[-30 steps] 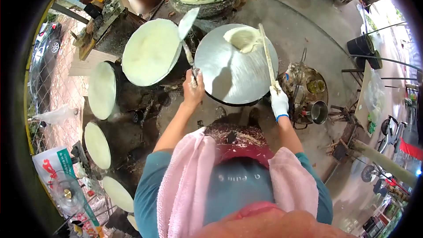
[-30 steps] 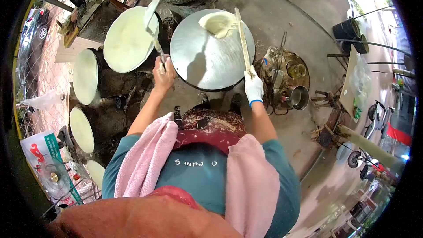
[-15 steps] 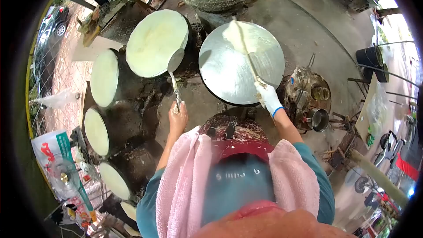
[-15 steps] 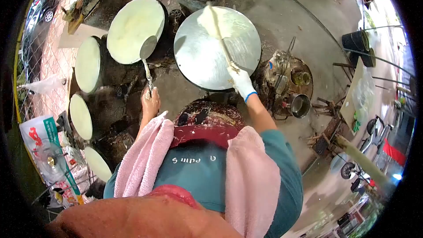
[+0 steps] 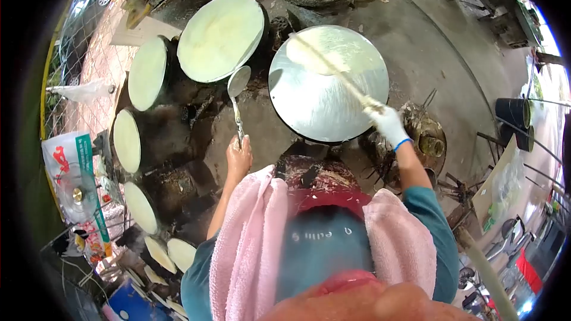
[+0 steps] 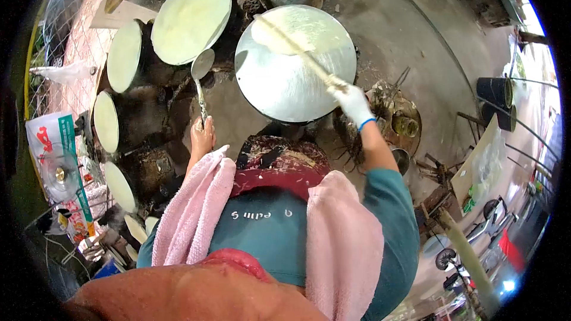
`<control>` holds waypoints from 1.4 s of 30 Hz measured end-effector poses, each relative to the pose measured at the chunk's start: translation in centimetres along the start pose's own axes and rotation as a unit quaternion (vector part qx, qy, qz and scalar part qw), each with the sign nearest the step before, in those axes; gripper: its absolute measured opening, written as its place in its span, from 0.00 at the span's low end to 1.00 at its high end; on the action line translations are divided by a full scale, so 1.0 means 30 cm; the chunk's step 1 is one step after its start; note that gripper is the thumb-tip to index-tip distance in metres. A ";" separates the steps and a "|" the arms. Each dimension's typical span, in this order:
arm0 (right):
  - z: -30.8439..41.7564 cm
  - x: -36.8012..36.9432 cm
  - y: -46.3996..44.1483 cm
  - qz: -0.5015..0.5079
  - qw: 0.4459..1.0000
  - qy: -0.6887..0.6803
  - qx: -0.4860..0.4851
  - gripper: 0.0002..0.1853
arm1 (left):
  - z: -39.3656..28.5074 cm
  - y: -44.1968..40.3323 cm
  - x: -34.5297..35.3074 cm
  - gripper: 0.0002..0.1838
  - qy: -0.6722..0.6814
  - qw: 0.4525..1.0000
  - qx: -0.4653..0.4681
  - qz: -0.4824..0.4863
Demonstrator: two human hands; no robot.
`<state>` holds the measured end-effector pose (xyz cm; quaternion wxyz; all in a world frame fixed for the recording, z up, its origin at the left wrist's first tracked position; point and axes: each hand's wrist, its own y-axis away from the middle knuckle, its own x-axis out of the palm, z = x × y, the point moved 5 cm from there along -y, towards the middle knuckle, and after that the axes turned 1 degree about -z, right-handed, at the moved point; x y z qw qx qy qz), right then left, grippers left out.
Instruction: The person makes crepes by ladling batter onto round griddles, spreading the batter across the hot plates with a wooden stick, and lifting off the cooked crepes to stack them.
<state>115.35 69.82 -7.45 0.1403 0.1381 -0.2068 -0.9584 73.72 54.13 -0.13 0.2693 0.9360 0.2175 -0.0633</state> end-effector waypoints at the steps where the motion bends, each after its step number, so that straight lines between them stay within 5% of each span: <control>1: -0.027 -0.073 -0.042 -0.023 0.998 -0.002 -0.061 0.24 | 0.024 0.000 0.002 0.12 0.024 1.000 0.003 -0.005; 2: -0.048 -0.137 -0.081 -0.067 0.997 -0.007 -0.023 0.23 | 0.052 -0.005 0.002 0.12 0.048 0.999 0.006 -0.010; 4: 0.015 -0.119 -0.099 0.027 0.993 0.037 0.106 0.22 | 0.059 0.015 0.010 0.12 0.041 0.999 0.005 -0.019; 6: 0.105 -0.009 -0.046 0.114 0.984 0.006 0.135 0.22 | 0.033 0.048 0.027 0.13 -0.017 0.999 -0.006 -0.030; 10: 0.046 -0.029 -0.044 0.153 0.980 0.036 0.126 0.23 | 0.123 0.044 -0.012 0.14 -0.078 0.995 0.030 -0.054; 12: 0.060 -0.117 -0.122 0.095 0.995 -0.003 -0.015 0.23 | 0.118 0.057 -0.023 0.13 -0.114 0.990 0.040 -0.078; 16: 0.012 -0.150 -0.242 0.135 0.989 0.021 0.050 0.18 | 0.051 0.109 -0.007 0.12 -0.041 0.995 -0.056 -0.075; 20: 0.029 -0.108 -0.119 0.222 0.960 0.048 0.163 0.19 | 0.114 0.119 -0.064 0.13 -0.107 0.990 -0.039 -0.087; 21: -0.005 -0.135 -0.160 0.214 0.973 0.046 0.068 0.20 | 0.115 0.113 -0.081 0.14 -0.184 0.978 -0.008 -0.102; 23: -0.023 -0.217 -0.227 0.209 0.977 0.026 0.029 0.22 | 0.061 0.118 -0.081 0.15 -0.325 0.931 0.114 -0.123; 25: -0.015 -0.219 -0.345 0.143 0.987 0.064 -0.026 0.22 | 0.026 0.076 -0.071 0.15 -0.318 0.937 0.091 -0.110; 30: 0.075 -0.100 -0.187 0.279 0.940 0.149 0.127 0.23 | -0.025 -0.106 -0.010 0.14 -0.352 0.916 0.167 -0.098; 31: -0.003 -0.106 -0.194 0.266 0.955 0.120 0.059 0.23 | -0.023 -0.149 0.008 0.14 -0.353 0.915 0.175 -0.091; 32: 0.011 -0.145 -0.159 0.246 0.952 0.139 0.114 0.24 | -0.028 -0.190 0.025 0.14 -0.354 0.913 0.184 -0.085; 34: 0.012 -0.227 -0.184 0.200 0.977 0.068 -0.004 0.26 | -0.039 -0.248 0.071 0.14 -0.406 0.891 0.199 -0.047; 36: -0.012 -0.260 -0.257 0.112 0.984 0.137 0.026 0.25 | -0.049 -0.271 0.113 0.14 -0.462 0.863 0.205 -0.018; 38: 0.027 -0.193 -0.288 0.150 0.976 0.155 0.020 0.22 | -0.056 -0.268 0.142 0.15 -0.521 0.830 0.201 -0.001; 41: 0.130 -0.076 -0.162 0.257 0.932 0.167 0.195 0.20 | -0.023 -0.187 0.118 0.16 -0.552 0.810 0.197 0.015; 42: 0.113 -0.070 -0.135 0.266 0.931 0.169 0.184 0.19 | -0.011 -0.155 0.105 0.16 -0.562 0.806 0.182 0.029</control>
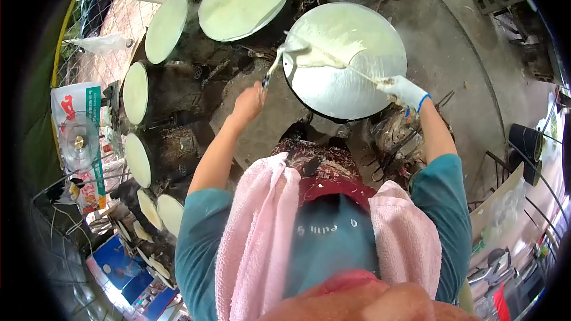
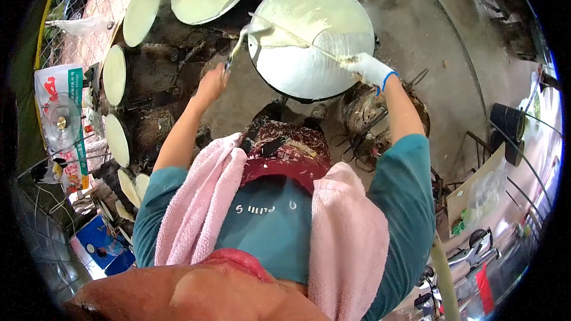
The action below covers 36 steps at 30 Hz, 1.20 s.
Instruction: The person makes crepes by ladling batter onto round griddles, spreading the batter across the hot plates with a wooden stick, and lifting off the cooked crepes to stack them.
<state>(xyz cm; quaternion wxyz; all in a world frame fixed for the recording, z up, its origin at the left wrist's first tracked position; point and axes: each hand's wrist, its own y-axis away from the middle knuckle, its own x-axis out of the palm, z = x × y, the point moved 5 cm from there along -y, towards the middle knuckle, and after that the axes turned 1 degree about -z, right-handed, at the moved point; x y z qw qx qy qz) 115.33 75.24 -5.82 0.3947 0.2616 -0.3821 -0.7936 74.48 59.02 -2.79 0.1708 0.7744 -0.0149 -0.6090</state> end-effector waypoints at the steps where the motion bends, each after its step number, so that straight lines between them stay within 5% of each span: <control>1: -0.035 0.024 0.020 0.004 1.000 0.008 -0.011 0.18 | 0.004 0.050 -0.001 0.15 -0.006 1.000 -0.002 0.020; 4: -0.237 0.098 0.039 0.001 0.999 -0.008 -0.031 0.18 | -0.003 0.218 0.034 0.13 0.007 0.996 0.002 0.084; 5: -0.237 0.142 0.111 -0.042 0.990 -0.075 -0.115 0.19 | -0.011 0.263 0.067 0.11 0.017 0.996 -0.003 0.088; 10: -0.259 0.602 0.260 -0.027 0.872 -0.486 -0.043 0.17 | -0.029 0.293 0.112 0.11 0.159 0.970 0.125 0.132; 13: -0.054 0.826 0.097 -0.001 0.819 -0.559 -0.128 0.16 | 0.023 0.266 -0.045 0.09 0.292 0.942 0.149 0.067; 15: 0.172 0.949 -0.014 -0.089 0.790 -0.594 -0.124 0.15 | 0.100 0.277 -0.146 0.07 0.385 0.918 0.097 -0.004; 17: 0.296 1.041 -0.201 -0.136 0.797 -0.574 -0.129 0.16 | 0.212 0.274 -0.204 0.09 0.428 0.896 0.094 -0.071; 20: 0.355 1.092 -0.332 -0.377 0.884 -0.277 -0.025 0.23 | 0.378 0.277 -0.210 0.10 0.503 0.858 0.071 -0.079; 21: 0.308 1.102 -0.367 -0.411 0.873 -0.260 0.003 0.24 | 0.431 0.292 -0.169 0.05 0.596 0.802 0.020 -0.022; 24: 0.206 1.101 -0.251 -0.486 0.826 -0.277 0.064 0.25 | 0.540 0.355 -0.131 0.09 0.612 0.790 -0.026 -0.027; 26: 0.077 1.057 -0.217 -0.520 0.819 -0.232 0.070 0.23 | 0.579 0.399 -0.129 0.09 0.603 0.796 -0.042 -0.020; 28: 0.049 1.041 -0.179 -0.464 0.778 -0.423 0.035 0.21 | 0.602 0.436 -0.110 0.09 0.605 0.793 -0.067 -0.023; 30: 0.138 1.067 -0.124 -0.428 0.786 -0.445 -0.045 0.22 | 0.569 0.485 -0.135 0.09 0.601 0.794 -0.088 -0.012; 31: 0.116 1.075 -0.155 -0.414 0.857 -0.306 -0.027 0.24 | 0.541 0.506 -0.152 0.10 0.591 0.801 -0.099 -0.013; 33: 0.168 1.112 -0.056 -0.427 0.904 0.018 -0.006 0.24 | 0.513 0.509 -0.153 0.10 0.586 0.803 -0.102 -0.038; 36: 0.040 1.003 0.055 -0.462 0.884 0.000 0.079 0.23 | 0.433 0.519 -0.114 0.10 0.591 0.799 -0.106 -0.044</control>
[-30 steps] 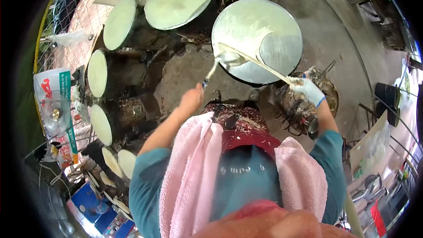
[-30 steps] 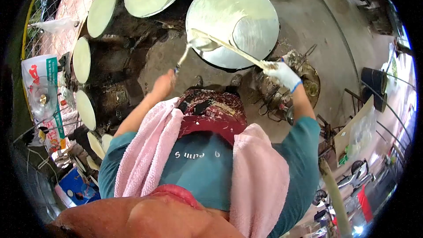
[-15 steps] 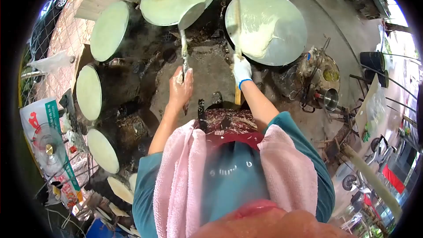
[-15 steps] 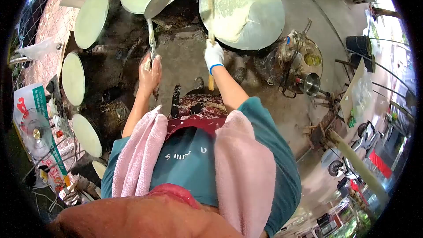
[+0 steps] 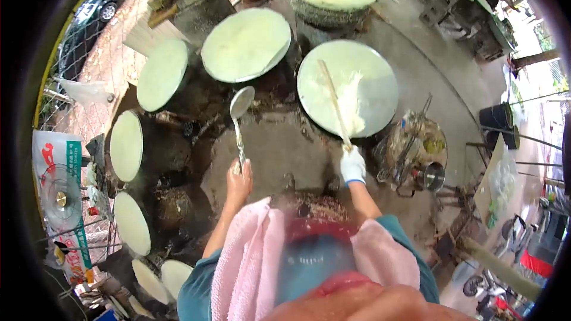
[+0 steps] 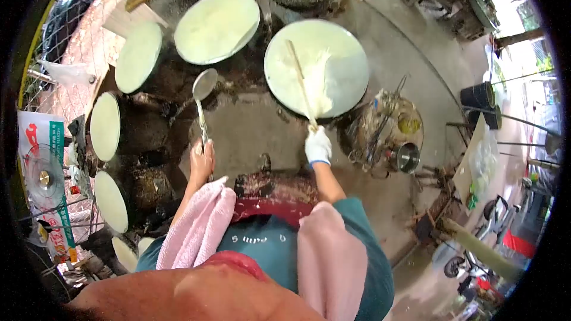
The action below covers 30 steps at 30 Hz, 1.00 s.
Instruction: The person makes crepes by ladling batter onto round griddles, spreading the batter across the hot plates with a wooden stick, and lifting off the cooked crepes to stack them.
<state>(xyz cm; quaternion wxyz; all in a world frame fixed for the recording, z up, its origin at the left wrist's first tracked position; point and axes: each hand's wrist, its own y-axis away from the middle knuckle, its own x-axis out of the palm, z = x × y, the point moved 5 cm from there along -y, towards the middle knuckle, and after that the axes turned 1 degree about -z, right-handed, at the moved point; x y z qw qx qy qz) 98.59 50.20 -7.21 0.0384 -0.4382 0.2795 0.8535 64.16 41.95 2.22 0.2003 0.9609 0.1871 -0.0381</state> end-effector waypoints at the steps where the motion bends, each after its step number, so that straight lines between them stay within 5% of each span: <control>1: -0.053 -0.050 -0.051 -0.012 1.000 -0.007 0.009 0.23 | -0.001 0.010 0.029 0.10 -0.027 0.999 0.026 -0.002; 4: -0.170 -0.154 -0.224 -0.038 0.997 -0.064 0.007 0.27 | 0.000 0.017 0.139 0.10 -0.075 0.996 0.043 -0.010; 7: -0.185 -0.129 -0.211 0.080 0.988 -0.130 -0.012 0.31 | -0.074 0.086 0.261 0.11 -0.050 0.998 0.030 -0.003; 8: -0.140 -0.195 -0.109 0.079 0.992 -0.031 -0.095 0.30 | -0.084 0.106 0.290 0.11 -0.051 0.998 0.023 -0.004; 10: -0.241 -0.192 -0.092 0.108 0.985 0.093 -0.095 0.27 | -0.106 0.149 0.339 0.11 -0.047 0.999 0.012 -0.012; 16: -0.333 -0.392 -0.429 -0.007 0.996 -0.013 -0.089 0.24 | -0.140 0.186 0.456 0.10 -0.107 0.994 0.021 -0.019; 20: -0.390 -0.301 -0.310 0.102 0.984 -0.043 -0.138 0.27 | -0.124 0.176 0.493 0.08 -0.052 0.998 -0.030 -0.003; 22: -0.455 -0.324 -0.279 0.142 0.983 0.058 -0.096 0.30 | -0.118 0.174 0.500 0.10 -0.049 0.998 -0.035 0.001; 25: -0.465 -0.439 -0.470 0.040 0.991 0.031 -0.121 0.30 | -0.108 0.178 0.497 0.11 -0.071 0.996 -0.050 -0.011; 30: -0.198 -0.567 -0.912 -0.032 0.954 0.184 -0.235 0.31 | 0.031 0.186 0.420 0.13 -0.179 0.979 -0.018 -0.099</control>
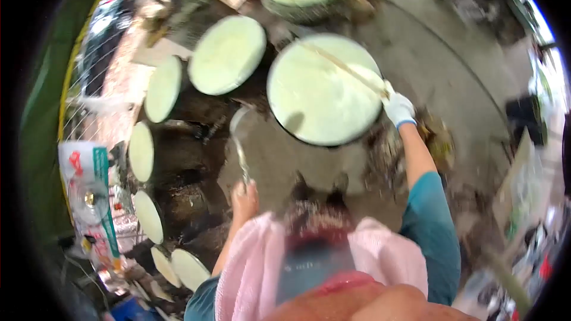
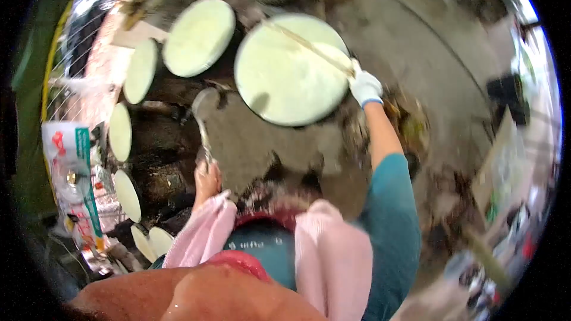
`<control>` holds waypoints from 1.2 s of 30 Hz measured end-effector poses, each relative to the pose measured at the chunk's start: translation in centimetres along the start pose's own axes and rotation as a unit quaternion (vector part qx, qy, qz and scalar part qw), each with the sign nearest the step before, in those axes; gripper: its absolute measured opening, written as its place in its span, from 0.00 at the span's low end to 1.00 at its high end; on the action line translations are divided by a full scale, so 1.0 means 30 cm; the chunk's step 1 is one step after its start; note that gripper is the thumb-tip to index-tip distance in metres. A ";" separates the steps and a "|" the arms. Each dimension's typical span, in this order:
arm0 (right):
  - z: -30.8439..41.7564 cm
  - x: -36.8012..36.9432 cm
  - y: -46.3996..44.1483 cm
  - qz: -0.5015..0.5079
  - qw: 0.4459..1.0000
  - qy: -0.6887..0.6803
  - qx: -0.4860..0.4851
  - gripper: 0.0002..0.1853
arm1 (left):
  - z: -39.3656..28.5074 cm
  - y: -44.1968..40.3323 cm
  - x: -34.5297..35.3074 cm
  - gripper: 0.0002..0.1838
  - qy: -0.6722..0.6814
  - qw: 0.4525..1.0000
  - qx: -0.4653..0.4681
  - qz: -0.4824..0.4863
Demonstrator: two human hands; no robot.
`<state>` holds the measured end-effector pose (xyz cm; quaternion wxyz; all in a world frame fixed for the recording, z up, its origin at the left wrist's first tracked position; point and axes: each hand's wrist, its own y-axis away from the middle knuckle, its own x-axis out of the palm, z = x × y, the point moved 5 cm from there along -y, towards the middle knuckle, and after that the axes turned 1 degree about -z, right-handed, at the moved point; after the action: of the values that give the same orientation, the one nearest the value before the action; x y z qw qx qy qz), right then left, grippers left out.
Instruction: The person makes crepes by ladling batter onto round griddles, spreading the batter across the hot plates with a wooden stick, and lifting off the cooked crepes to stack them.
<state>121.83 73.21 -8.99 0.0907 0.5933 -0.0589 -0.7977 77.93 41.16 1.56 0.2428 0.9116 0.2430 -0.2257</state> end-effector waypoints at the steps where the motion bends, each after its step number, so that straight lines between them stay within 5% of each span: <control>1: 0.050 -0.045 -0.087 -0.002 1.000 0.021 0.009 0.32 | 0.010 0.002 -0.005 0.13 -0.011 1.000 0.022 -0.005; 6: 0.284 -0.086 0.013 -0.074 0.990 -0.062 -0.102 0.31 | -0.057 0.016 0.024 0.12 -0.020 0.998 0.051 0.031; 8: 0.268 -0.057 0.226 -0.046 0.941 -0.303 -0.147 0.31 | -0.075 0.018 0.028 0.12 -0.018 0.999 0.031 0.030; 9: 0.203 0.055 0.293 -0.088 0.858 -0.480 -0.160 0.30 | -0.068 0.010 0.031 0.11 -0.006 0.999 0.046 0.028; 10: 0.137 0.112 0.380 -0.137 0.802 -0.576 -0.085 0.26 | -0.092 0.019 0.037 0.11 0.041 0.998 0.018 0.043; 12: -0.023 0.266 0.569 -0.008 0.734 -0.651 0.194 0.23 | -0.127 0.027 0.072 0.11 0.137 0.988 -0.042 0.051; 13: 0.030 0.228 0.654 0.020 0.709 -0.639 0.299 0.10 | -0.171 0.016 0.096 0.12 0.110 0.991 -0.022 0.079; 14: 0.071 0.228 0.701 0.059 0.680 -0.683 0.258 0.12 | -0.203 -0.003 0.118 0.12 0.083 0.991 -0.001 0.106; 16: 0.133 0.210 0.715 0.146 0.662 -0.710 0.191 0.13 | -0.235 -0.090 0.197 0.14 0.053 0.991 0.029 0.121; 18: 0.105 0.168 0.669 0.126 0.700 -0.663 0.232 0.14 | -0.330 -0.199 0.289 0.15 0.030 0.978 0.110 0.174; 22: -0.043 0.258 0.563 0.064 0.713 -0.653 0.248 0.16 | -0.476 -0.455 0.547 0.14 0.127 0.958 0.085 0.244; 24: 0.062 0.130 0.620 0.151 0.715 -0.630 0.261 0.16 | -0.559 -0.564 0.675 0.14 0.157 0.932 0.081 0.315; 29: 0.076 0.149 0.751 -0.020 0.733 -0.647 0.209 0.19 | -0.577 -0.710 0.908 0.14 0.117 0.920 0.040 0.372; 30: 0.062 0.260 0.776 -0.028 0.692 -0.679 0.243 0.19 | -0.546 -0.720 0.919 0.13 0.063 0.912 0.063 0.400; 31: 0.143 0.298 0.790 0.014 0.696 -0.651 0.304 0.18 | -0.536 -0.667 0.890 0.13 0.152 0.894 -0.035 0.421; 32: 0.240 0.323 0.787 0.049 0.697 -0.616 0.363 0.17 | -0.484 -0.652 0.891 0.11 0.107 0.891 -0.034 0.439; 35: 0.472 0.354 0.737 0.149 0.625 -0.695 0.323 0.15 | -0.448 -0.505 0.795 0.10 0.209 0.878 -0.163 0.399; 36: 0.476 0.334 0.717 0.092 0.639 -0.706 0.290 0.15 | -0.438 -0.479 0.770 0.08 0.278 0.862 -0.181 0.383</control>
<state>106.95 49.87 -9.90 -0.0827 -0.1635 -0.3878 -0.9033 91.87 67.09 -5.20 0.3931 0.8978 -0.0308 0.1960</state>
